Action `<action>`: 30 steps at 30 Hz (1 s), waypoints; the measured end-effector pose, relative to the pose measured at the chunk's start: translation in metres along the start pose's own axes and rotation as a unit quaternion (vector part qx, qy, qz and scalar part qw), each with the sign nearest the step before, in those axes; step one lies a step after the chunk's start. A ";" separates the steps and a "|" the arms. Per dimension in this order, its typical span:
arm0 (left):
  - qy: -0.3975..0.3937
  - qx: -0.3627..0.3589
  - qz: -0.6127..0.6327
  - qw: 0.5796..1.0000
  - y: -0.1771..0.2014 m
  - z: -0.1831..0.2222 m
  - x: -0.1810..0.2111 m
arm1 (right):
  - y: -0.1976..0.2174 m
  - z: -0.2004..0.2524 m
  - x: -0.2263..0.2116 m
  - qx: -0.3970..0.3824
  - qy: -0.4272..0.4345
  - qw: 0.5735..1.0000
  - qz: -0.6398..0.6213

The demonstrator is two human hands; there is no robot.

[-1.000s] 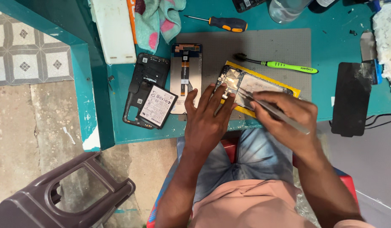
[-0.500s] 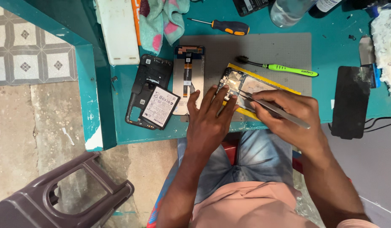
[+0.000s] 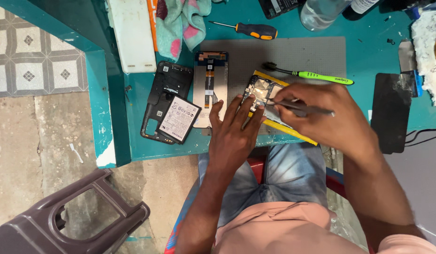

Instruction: The person works on a mobile phone chassis, applying a liquid substance from a bottle and scraping the internal surfaces with a metal tool.

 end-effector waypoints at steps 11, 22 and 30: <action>0.000 -0.006 -0.005 1.000 -0.002 0.001 -0.001 | -0.002 -0.034 0.002 -0.092 -0.015 0.993 0.072; -0.006 -0.004 -0.015 1.000 0.000 0.000 0.000 | -0.002 -0.016 0.017 -0.070 -0.009 0.997 0.013; -0.007 0.001 -0.012 1.000 0.002 -0.001 0.001 | -0.009 0.010 0.024 -0.001 0.007 1.000 -0.007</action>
Point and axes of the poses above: each hand's wrist, its own z-axis away from the middle knuckle, its own y-axis out of the back of the hand, x = y × z, the point moved 4 cm from there along -z, towards the middle knuckle, and after that the axes turned 5 degrees about -y, right-handed, at the moved point
